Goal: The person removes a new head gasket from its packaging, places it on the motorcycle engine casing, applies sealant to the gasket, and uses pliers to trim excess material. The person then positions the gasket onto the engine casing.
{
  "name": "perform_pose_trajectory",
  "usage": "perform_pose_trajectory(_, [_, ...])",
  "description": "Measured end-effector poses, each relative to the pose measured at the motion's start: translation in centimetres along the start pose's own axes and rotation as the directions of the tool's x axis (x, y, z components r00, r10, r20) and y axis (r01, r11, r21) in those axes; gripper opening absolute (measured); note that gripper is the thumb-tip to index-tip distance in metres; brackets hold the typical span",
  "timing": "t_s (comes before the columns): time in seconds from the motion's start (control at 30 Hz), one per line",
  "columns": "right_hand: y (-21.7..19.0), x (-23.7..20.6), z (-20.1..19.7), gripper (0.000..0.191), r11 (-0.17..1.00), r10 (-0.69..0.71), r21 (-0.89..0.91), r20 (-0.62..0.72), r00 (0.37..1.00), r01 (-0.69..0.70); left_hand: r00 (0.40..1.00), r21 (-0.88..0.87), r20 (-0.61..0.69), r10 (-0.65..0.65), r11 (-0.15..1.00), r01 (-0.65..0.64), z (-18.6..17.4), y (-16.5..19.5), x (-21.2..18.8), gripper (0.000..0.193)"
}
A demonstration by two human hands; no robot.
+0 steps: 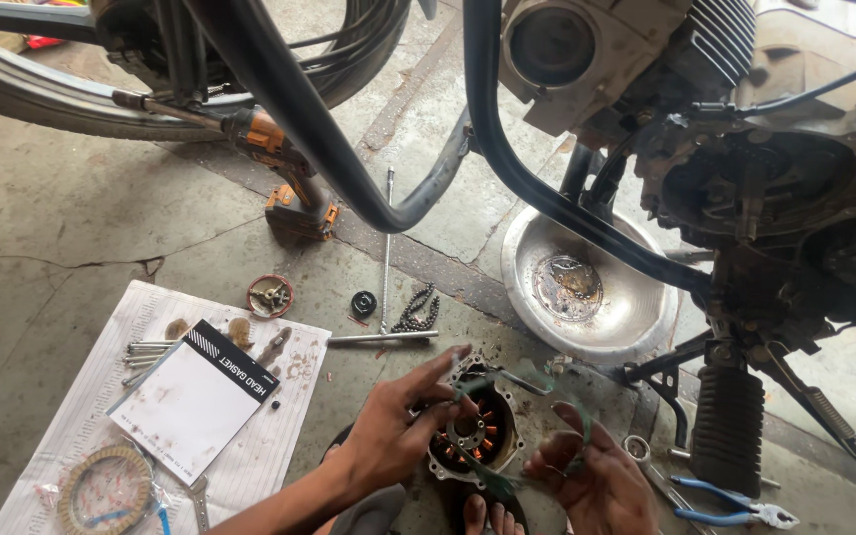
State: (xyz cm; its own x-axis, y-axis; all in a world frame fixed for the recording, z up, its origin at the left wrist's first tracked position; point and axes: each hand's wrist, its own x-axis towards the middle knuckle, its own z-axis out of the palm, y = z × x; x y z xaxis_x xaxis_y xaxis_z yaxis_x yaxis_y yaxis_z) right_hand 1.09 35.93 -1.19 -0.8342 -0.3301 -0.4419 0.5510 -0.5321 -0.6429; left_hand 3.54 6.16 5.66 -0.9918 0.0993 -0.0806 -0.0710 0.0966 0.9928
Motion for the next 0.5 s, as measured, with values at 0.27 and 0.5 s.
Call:
perform_pose_trajectory(0.27, [-5.1, -1.3, 2.0, 0.071, 0.612, 0.035, -0.791, -0.002, 0.999, -0.023, 0.94, 0.14, 0.326, -0.099, 0.989, 0.056, -1.9, 4.1, 1.8, 0.074])
perform_pose_trajectory(0.5, [-3.9, -0.5, 6.2, 0.039, 0.506, 0.212, -0.862, 0.132, 0.968, 0.007, 0.942, 0.31, 0.332, -0.048, 0.949, -0.061, -1.8, 5.2, 3.1, 0.08])
